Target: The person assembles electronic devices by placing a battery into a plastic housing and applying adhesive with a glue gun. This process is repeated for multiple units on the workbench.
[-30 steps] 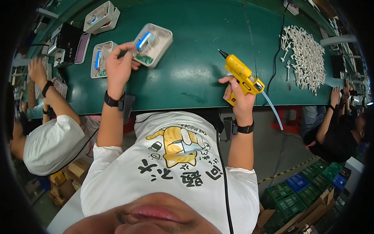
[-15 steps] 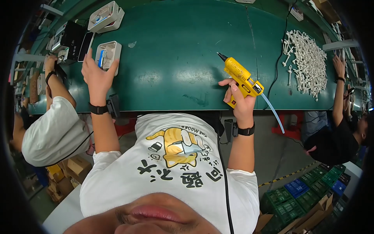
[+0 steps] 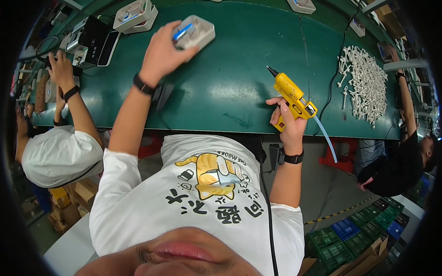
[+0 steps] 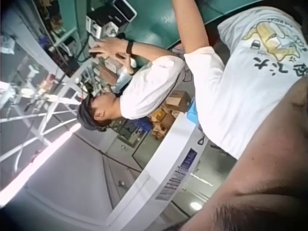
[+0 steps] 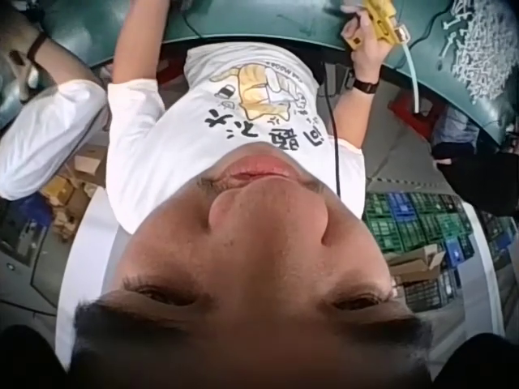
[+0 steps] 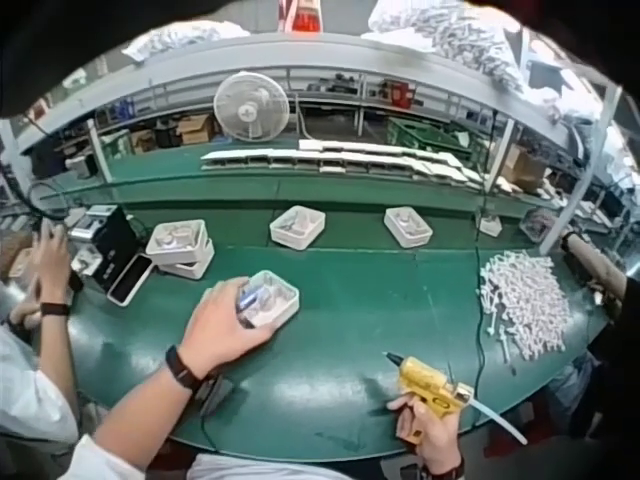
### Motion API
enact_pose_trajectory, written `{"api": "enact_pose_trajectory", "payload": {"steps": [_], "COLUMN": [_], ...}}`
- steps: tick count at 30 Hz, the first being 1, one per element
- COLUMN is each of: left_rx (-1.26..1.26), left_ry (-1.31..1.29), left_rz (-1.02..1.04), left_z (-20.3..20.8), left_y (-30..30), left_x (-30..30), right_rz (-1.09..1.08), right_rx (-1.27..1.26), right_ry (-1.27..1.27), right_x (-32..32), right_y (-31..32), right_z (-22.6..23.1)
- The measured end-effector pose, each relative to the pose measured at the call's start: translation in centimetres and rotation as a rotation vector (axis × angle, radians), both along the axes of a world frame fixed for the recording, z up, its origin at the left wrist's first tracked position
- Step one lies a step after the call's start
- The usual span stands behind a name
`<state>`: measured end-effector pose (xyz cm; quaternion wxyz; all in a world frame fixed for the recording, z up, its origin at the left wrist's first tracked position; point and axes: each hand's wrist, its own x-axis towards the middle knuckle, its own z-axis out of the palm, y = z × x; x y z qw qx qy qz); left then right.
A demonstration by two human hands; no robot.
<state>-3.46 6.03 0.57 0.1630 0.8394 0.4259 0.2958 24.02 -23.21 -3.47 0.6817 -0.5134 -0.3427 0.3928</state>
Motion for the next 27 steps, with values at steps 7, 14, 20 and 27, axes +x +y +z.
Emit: {"api": "enact_pose_trajectory", "payload": {"steps": [7,14,20,27], "left_rx": [0.097,0.045,-0.207,-0.140], "left_ry": [0.022,-0.054,-0.058,-0.028], "left_rz": [0.194,-0.207,-0.653,-0.494], "left_z": [-2.4,0.1,2.8,2.6], "left_y": [9.6,7.7,-4.2,-9.6], "left_x": [8.8,7.7,0.9,-2.7], "right_rz": [-0.060,-0.038,-0.047,-0.004], "right_rx": [0.024,0.033,0.084,0.117], "right_ry": [0.006,0.020,0.088,0.099], "right_x": [-0.7,-0.3,0.0,0.9], "right_y": [0.3,0.0,-0.3,-0.1], "right_z": [1.1,0.6,0.0,0.1]}}
